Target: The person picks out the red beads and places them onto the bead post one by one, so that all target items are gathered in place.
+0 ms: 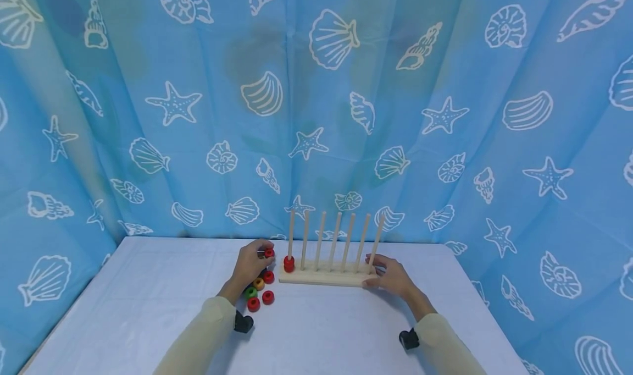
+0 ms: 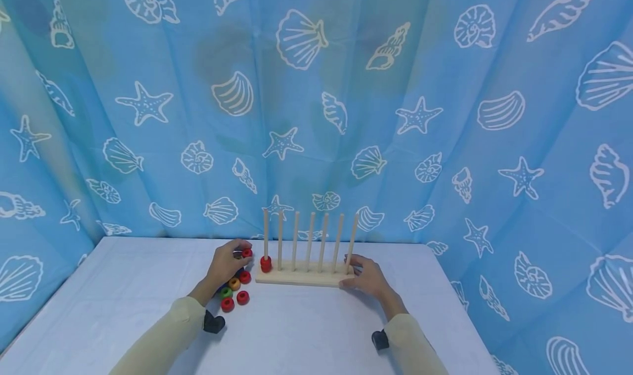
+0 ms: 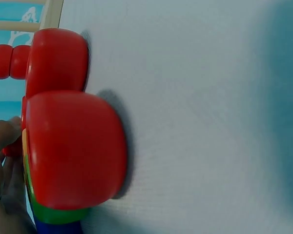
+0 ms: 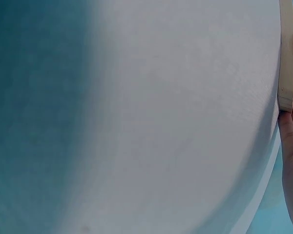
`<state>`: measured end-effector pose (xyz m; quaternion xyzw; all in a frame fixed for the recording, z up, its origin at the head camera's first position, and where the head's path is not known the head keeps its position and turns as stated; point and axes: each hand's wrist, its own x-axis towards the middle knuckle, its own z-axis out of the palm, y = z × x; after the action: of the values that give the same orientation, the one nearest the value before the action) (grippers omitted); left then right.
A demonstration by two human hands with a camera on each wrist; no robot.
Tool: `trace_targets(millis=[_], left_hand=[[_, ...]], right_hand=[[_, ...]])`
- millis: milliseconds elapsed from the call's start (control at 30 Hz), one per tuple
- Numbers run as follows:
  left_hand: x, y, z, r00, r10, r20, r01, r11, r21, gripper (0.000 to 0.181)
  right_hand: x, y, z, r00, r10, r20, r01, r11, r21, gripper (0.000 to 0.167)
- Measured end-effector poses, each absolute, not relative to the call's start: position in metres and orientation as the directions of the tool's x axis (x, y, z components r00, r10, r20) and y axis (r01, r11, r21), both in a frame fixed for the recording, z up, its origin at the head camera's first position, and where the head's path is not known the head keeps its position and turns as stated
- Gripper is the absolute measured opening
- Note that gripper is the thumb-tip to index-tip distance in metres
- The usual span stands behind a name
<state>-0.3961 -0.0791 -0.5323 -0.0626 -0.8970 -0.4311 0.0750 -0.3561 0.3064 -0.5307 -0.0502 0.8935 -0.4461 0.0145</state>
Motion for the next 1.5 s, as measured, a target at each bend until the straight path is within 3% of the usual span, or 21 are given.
trace_targets(millis=[233,567,833,1200,1500], left_hand=[[-0.397,-0.082,-0.524,-0.979,0.053,0.198,0.189,0.611,0.769,0.034],[-0.401,-0.069,-0.471,-0.873,0.167,0.457,0.482,0.431,0.763,0.035],[-0.399,-0.063,-0.424,-0.807,0.188,0.560,0.586,0.368,0.722,0.032],[-0.391,-0.062,-0.383,-0.788,0.238,0.567,0.615,0.305,0.727,0.032],[-0.389,-0.058,-0.373,-0.787,0.301,0.539,0.615,0.317,0.722,0.033]], right_hand=[[-0.356,0.305,-0.528,-0.992,-0.122,0.024,-0.092,0.592,-0.801,0.076],[-0.354,0.309,-0.531,-0.995,-0.100,0.017,-0.073,0.586,-0.807,0.077],[-0.355,0.310,-0.536,-0.995,-0.095,0.017,-0.070,0.593,-0.802,0.078],[-0.355,0.307,-0.532,-0.994,-0.103,0.026,-0.083,0.600,-0.795,0.076],[-0.357,0.306,-0.531,-0.994,-0.105,0.028,-0.086,0.603,-0.793,0.077]])
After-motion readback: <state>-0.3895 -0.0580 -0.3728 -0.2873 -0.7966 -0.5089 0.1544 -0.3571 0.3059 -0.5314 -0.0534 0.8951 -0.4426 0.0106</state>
